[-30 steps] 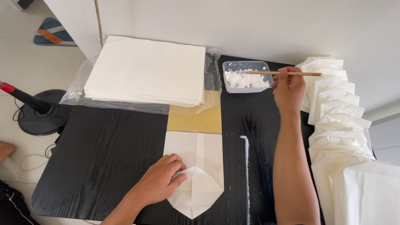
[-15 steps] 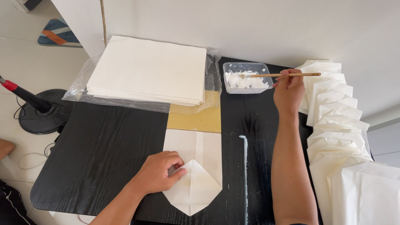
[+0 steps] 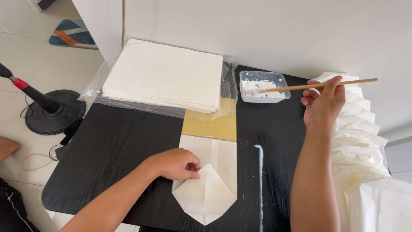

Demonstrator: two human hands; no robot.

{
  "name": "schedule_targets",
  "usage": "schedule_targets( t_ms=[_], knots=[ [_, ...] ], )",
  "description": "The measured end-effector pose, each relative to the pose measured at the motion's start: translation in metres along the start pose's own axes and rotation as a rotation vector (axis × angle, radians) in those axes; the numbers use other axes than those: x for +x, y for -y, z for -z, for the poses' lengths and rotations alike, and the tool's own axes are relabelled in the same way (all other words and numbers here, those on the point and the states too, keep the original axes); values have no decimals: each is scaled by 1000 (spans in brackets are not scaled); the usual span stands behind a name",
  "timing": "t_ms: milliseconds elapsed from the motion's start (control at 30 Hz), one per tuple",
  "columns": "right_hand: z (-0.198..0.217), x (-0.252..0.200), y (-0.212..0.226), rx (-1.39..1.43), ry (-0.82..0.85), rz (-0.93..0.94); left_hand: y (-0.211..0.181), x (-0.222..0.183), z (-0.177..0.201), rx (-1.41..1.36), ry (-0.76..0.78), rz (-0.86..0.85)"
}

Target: Folding and gluing the bottom of a paper bag on a small table.

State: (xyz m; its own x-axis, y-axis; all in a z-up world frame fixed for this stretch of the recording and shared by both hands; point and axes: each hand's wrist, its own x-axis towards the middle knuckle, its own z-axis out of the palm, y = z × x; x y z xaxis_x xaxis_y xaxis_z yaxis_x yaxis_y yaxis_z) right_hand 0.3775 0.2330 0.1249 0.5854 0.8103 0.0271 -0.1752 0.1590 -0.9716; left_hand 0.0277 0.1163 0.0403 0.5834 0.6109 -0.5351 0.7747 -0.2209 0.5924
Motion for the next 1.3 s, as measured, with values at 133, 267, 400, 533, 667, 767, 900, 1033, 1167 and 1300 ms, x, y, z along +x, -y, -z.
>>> schedule_targets(
  t_ms=[133,267,400,533,667,767,900,1033,1167,1300],
  knots=[
    [-2,-12,6,31,94,6,3,3,14,-20,61,-9],
    [6,-35,13,-29,492,87,7,1,12,-20,51,-64],
    [6,-81,34,-272,780,352,7,0,7,21,-26,-133],
    [5,-115,41,-339,1001,377,10,2,0,24,-66,-151],
    [-9,-136,33,-404,1262,280,11,4,-4,22,-91,-161],
    [-15,-140,20,-475,1318,149,9,4,-5,30,-92,-139],
    [-22,-144,13,-530,1280,23,7,2,-3,33,-96,-133],
    [-25,-143,4,-535,1319,2,8,3,-4,20,-100,-129],
    [-29,-145,0,-572,1318,-11,8,3,-3,26,-91,-127],
    [-31,-146,-3,-624,1305,2,11,5,-5,30,-107,-149]
  ],
)
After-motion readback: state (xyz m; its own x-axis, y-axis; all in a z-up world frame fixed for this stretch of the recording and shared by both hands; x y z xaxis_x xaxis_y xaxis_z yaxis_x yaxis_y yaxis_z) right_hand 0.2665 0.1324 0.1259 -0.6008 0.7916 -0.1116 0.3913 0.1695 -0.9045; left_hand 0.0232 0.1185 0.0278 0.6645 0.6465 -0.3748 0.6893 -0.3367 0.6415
